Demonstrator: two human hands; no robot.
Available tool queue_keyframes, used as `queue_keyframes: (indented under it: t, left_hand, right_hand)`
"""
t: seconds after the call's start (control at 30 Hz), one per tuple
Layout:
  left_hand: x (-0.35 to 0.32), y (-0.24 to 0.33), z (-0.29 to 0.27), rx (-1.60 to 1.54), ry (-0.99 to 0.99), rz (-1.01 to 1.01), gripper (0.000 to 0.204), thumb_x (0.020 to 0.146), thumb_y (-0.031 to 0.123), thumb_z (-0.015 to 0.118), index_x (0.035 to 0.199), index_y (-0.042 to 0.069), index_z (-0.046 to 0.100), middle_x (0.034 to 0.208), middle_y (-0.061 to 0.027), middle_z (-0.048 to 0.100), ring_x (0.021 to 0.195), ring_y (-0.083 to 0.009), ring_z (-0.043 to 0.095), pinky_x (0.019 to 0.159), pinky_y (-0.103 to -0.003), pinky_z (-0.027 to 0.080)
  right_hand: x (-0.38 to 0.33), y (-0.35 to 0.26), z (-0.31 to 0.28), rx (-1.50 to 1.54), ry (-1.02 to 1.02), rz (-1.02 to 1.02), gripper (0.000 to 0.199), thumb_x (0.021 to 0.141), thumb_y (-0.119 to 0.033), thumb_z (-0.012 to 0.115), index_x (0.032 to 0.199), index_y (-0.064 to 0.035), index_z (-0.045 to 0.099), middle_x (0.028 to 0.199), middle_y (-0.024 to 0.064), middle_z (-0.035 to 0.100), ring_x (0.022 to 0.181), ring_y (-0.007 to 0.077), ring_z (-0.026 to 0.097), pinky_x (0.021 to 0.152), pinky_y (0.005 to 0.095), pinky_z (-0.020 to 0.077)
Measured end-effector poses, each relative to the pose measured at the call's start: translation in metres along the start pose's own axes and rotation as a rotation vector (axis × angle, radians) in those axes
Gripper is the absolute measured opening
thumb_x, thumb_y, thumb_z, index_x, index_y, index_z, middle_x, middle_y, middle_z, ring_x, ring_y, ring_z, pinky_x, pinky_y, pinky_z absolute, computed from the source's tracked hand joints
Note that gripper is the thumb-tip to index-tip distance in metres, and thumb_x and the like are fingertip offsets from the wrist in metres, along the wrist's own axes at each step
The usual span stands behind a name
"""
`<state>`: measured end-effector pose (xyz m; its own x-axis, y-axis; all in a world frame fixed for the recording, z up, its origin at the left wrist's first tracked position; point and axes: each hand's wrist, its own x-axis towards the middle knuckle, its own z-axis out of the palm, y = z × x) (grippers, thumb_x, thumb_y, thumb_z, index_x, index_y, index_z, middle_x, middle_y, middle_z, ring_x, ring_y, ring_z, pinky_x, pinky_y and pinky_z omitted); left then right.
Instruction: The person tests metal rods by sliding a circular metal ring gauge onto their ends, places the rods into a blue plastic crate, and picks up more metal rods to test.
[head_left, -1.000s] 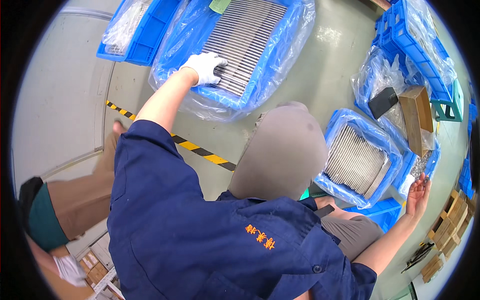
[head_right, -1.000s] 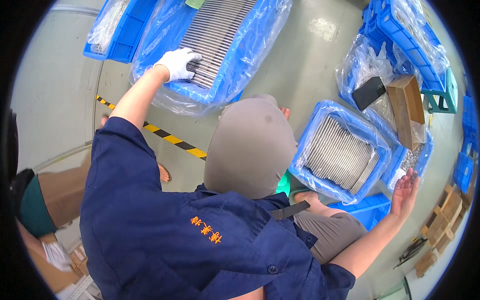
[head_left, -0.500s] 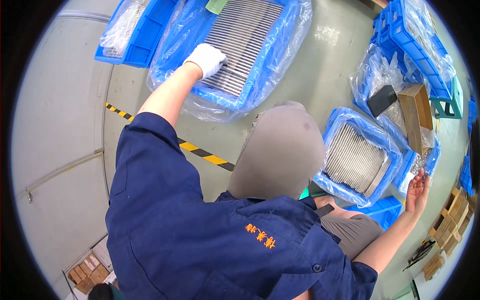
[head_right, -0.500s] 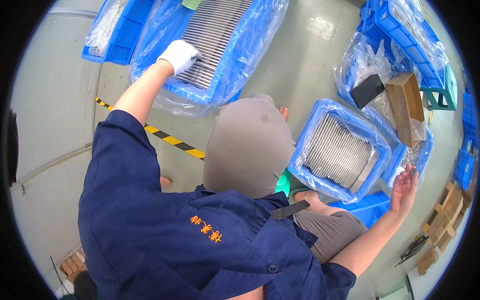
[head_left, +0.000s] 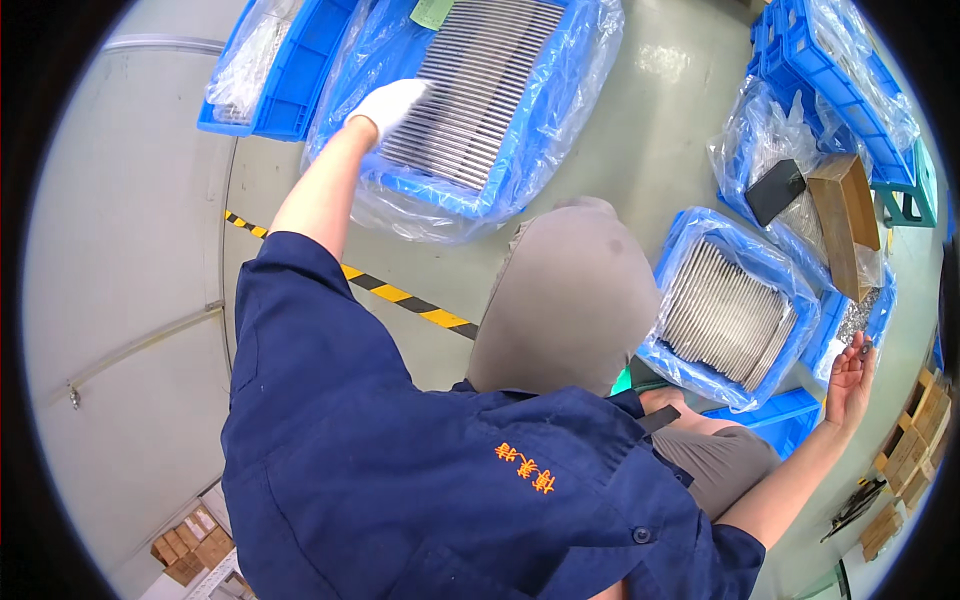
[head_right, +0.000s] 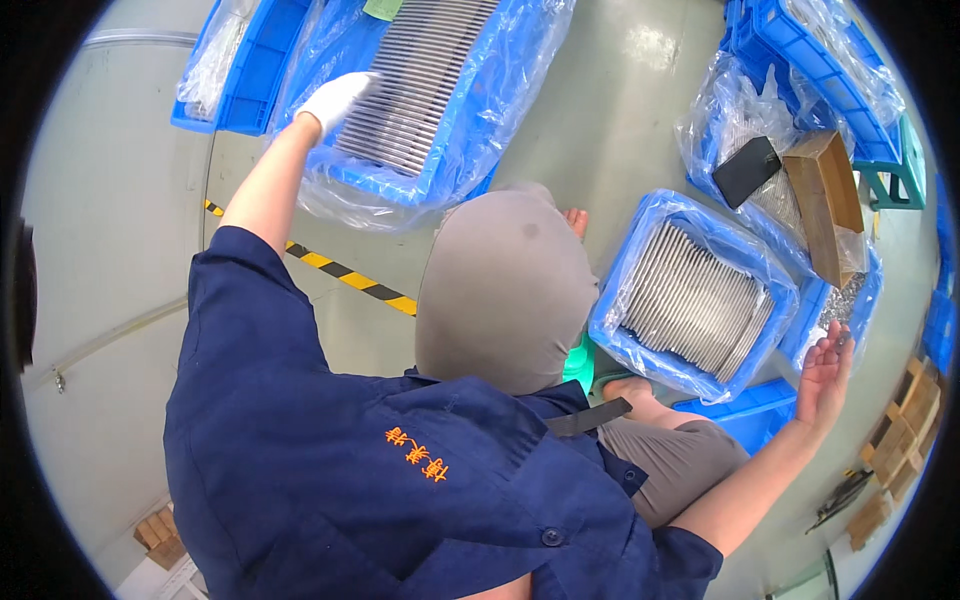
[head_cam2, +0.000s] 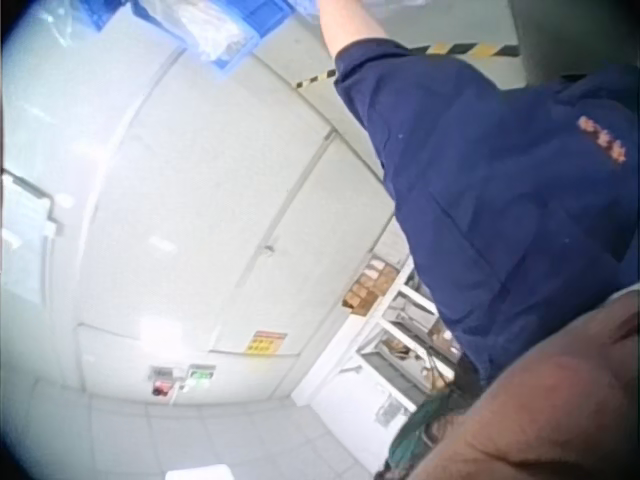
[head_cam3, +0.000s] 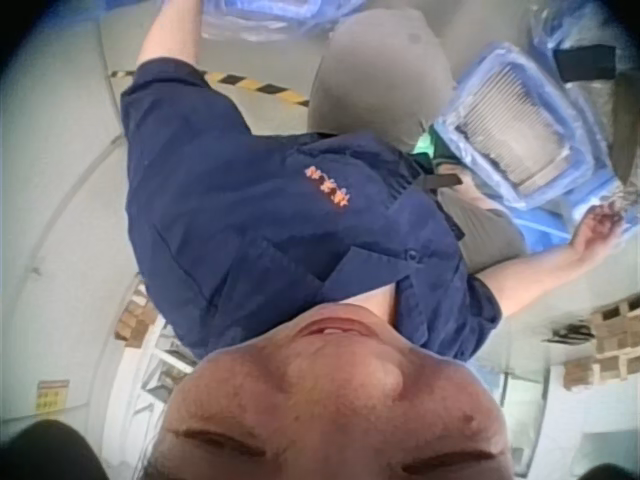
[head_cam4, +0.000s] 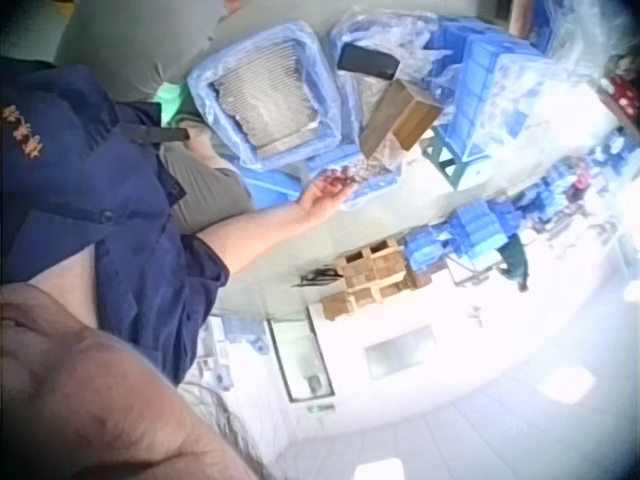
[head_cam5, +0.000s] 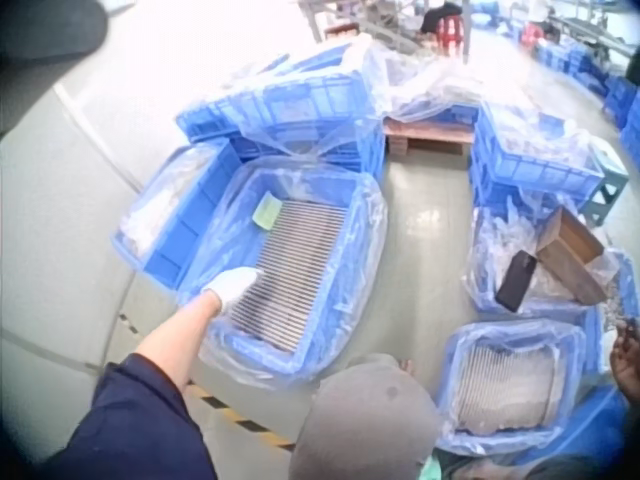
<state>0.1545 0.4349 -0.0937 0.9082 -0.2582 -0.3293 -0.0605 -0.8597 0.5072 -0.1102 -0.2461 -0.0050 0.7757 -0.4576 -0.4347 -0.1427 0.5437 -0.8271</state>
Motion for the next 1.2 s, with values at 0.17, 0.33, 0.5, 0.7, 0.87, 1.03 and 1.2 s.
queue_keyframes:
  t: [0.17,0.33,0.5,0.7,0.87,1.03,1.2]
  left_hand:
    - [-0.008,-0.028,-0.010,-0.374,-0.112,-0.932,0.061,0.084,0.050,0.022,0.128,0.008,0.027,0.133,-0.0103,0.027,0.121,-0.0288,0.026,0.095,-0.046,0.023]
    - [0.015,0.045,0.003,0.200,-0.283,-0.618,0.068,0.081,0.056,0.025,0.121,0.003,0.039,0.124,-0.0159,0.040,0.117,-0.0269,0.035,0.095,-0.038,0.026]
    - [0.006,-0.032,0.008,0.206,-0.233,-0.510,0.075,0.080,0.057,0.020,0.108,-0.008,0.047,0.113,-0.0269,0.043,0.112,-0.0341,0.038,0.095,-0.037,0.027]
    - [-0.004,0.049,0.005,0.338,0.076,-0.677,0.058,0.077,0.047,0.038,0.119,0.007,0.042,0.117,-0.0179,0.045,0.109,-0.0303,0.043,0.091,-0.036,0.035]
    - [-0.009,0.117,-0.020,0.194,0.493,-0.330,0.044,0.078,0.032,0.046,0.114,0.007,0.047,0.116,-0.0132,0.047,0.105,-0.0286,0.046,0.090,-0.034,0.036]
    - [0.005,0.181,-0.009,0.162,0.544,0.014,0.039,0.077,0.024,0.053,0.110,0.004,0.050,0.110,-0.0127,0.051,0.104,-0.0247,0.047,0.089,-0.030,0.036]
    - [0.004,0.211,-0.005,0.094,0.514,0.152,0.037,0.076,0.022,0.055,0.109,0.004,0.051,0.110,-0.0117,0.051,0.103,-0.0235,0.048,0.089,-0.030,0.036]
  right_hand:
    - [0.005,0.001,-0.002,0.026,-0.048,0.026,0.028,0.083,-0.016,0.051,0.106,-0.0004,0.048,0.105,0.0110,0.052,0.077,0.0125,0.054,0.068,0.0219,0.0473]
    - [-0.013,-0.018,-0.013,0.025,0.034,-0.060,0.027,0.084,-0.017,0.050,0.106,-0.0018,0.049,0.107,0.0103,0.052,0.080,0.0124,0.054,0.068,0.0222,0.0469]
    - [-0.009,0.016,0.032,0.023,-0.025,-0.043,0.017,0.082,-0.020,0.053,0.095,-0.0088,0.055,0.090,0.0077,0.060,0.070,0.0112,0.057,0.061,0.0237,0.0477]
    - [-0.086,-0.032,0.100,0.144,-0.272,-0.401,0.022,0.083,-0.011,0.050,0.104,-0.0064,0.045,0.096,0.0147,0.056,0.073,0.0160,0.055,0.065,0.0286,0.0472]
    - [-0.200,-0.080,0.149,0.125,-0.916,-1.078,0.032,0.078,-0.028,0.059,0.094,-0.0088,0.039,0.073,0.0121,0.055,0.061,0.0248,0.055,0.050,0.0385,0.0469]
    - [-0.266,-0.130,0.147,0.284,-1.391,-1.278,0.015,0.079,-0.008,0.049,0.090,-0.0033,0.040,0.088,0.0138,0.057,0.075,0.0259,0.057,0.063,0.0373,0.0465]
    - [-0.289,-0.137,0.117,0.134,-1.298,-1.462,0.012,0.085,-0.012,0.042,0.094,-0.0067,0.039,0.106,0.0115,0.055,0.095,0.0232,0.056,0.077,0.0366,0.0444]
